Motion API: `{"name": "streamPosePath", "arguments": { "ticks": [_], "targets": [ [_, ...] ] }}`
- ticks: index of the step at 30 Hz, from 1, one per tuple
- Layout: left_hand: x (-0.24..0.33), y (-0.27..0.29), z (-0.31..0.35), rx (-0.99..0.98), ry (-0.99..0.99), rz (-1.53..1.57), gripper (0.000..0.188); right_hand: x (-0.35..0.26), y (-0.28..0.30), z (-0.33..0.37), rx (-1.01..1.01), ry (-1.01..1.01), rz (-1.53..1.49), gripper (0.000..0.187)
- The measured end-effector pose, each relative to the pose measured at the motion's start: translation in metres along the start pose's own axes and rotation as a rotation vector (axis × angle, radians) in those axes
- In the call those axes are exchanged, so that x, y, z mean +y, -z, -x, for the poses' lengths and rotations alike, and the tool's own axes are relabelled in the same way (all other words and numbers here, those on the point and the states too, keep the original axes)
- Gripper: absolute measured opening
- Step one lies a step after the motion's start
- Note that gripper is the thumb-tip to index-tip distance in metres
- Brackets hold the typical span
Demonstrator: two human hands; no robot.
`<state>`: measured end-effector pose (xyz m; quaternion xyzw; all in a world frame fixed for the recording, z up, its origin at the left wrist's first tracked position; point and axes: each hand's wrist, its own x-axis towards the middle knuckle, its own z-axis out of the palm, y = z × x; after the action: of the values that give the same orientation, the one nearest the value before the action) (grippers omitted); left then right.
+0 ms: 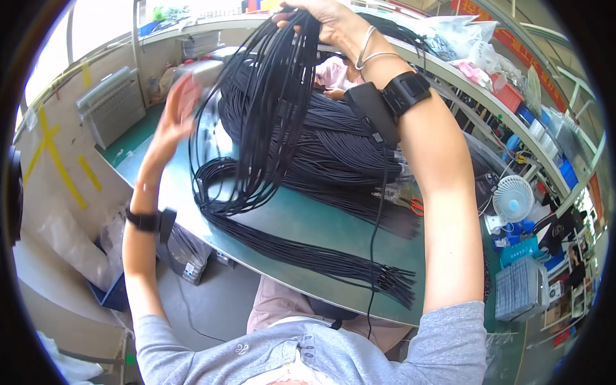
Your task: The person slides small black plastic pieces onto the ends of black cords one by one before taping the bundle together. They then place the finished bundle onto a stack and pick up a new set of cords to repeat the process.
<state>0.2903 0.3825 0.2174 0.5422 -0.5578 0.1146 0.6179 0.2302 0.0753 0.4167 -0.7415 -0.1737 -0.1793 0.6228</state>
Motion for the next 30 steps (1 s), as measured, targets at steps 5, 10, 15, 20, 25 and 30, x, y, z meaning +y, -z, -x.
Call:
{"name": "streamPosePath", "arguments": {
  "ticks": [5,10,15,20,25,30],
  "targets": [
    [0.062,-0.07,-0.106,0.203,-0.571,-0.936,0.042,-0.06,-0.021,-0.026,-0.133,-0.209,-0.284,0.021],
    [-0.041,-0.072,0.045,-0.279,-0.326,-1.142,0.05,-0.137,0.083,-0.025,-0.234,-0.257,-0.382,0.02],
    [-0.054,-0.014,0.13,-0.239,-0.253,-1.238,0.051,-0.06,-0.009,-0.006,0.198,0.009,-0.118,0.02],
    [0.037,-0.074,-0.021,0.243,-0.55,-1.126,0.042,-0.051,-0.023,-0.001,0.155,-0.011,-0.086,0.02],
    [0.062,-0.102,-0.123,0.428,-0.375,-0.955,0.03,-0.057,-0.052,-0.009,0.176,0.023,-0.077,0.023],
    [-0.025,-0.088,0.012,0.072,-0.338,-0.999,0.025,-0.088,-0.009,-0.006,0.325,0.146,0.147,0.025]
  ]
}}
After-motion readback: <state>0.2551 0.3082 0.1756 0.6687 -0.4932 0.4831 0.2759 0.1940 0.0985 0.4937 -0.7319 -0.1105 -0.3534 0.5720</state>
